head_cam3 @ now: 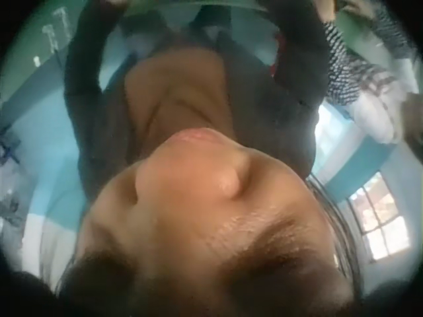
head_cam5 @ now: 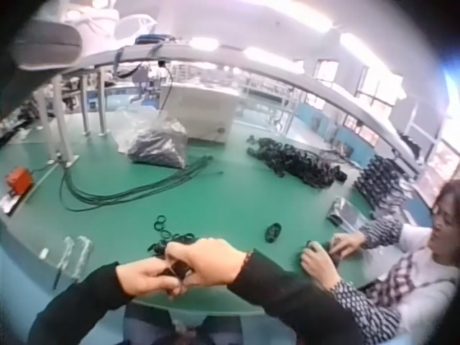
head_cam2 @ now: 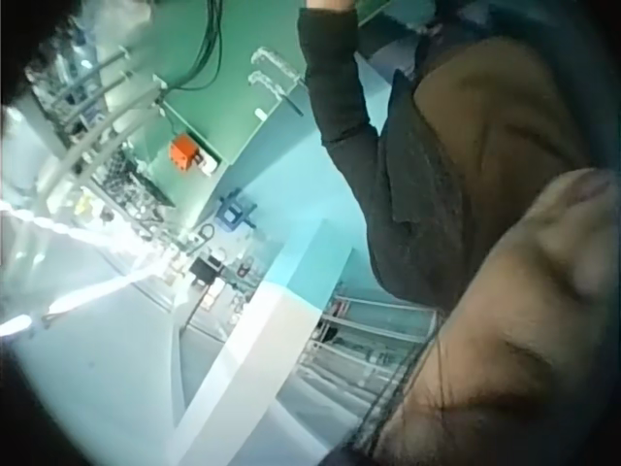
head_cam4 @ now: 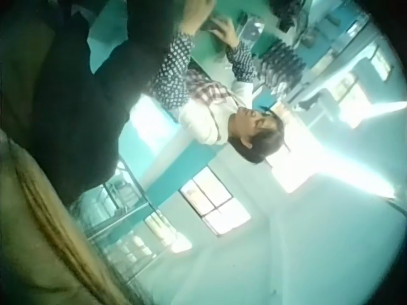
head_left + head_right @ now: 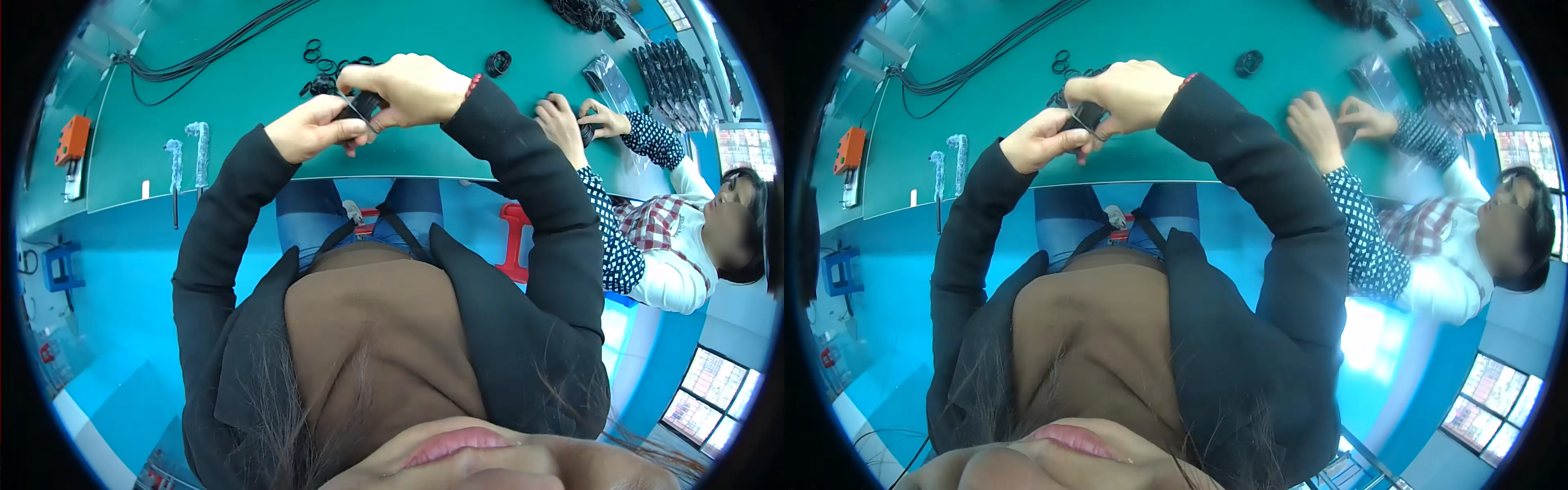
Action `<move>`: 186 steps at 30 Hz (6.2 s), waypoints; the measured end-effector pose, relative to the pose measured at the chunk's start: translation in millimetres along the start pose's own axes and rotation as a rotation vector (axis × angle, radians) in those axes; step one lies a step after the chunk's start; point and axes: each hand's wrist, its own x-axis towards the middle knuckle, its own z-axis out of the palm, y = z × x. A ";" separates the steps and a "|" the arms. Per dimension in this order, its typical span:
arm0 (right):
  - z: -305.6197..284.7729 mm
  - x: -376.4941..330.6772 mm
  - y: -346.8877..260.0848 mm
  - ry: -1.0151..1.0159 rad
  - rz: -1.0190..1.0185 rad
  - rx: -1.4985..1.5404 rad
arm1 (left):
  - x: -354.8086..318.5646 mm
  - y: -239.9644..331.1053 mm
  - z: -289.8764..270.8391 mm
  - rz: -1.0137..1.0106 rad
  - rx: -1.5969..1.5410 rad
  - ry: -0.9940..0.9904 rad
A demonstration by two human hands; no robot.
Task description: The person winds cables into coils by hand and secures each bundle with a rubber band.
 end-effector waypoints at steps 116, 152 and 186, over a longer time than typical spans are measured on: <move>49.3 123.8 131.5 0.546 0.194 -0.278 | -41.6 -53.9 -198.9 -0.205 1.994 0.823; -44.2 -152.5 -121.2 0.003 0.315 0.223 | -108.5 67.3 -133.8 0.285 1.634 1.058; 74.7 -46.7 -77.9 0.581 0.105 0.230 | -74.7 64.4 56.1 0.180 -0.805 0.298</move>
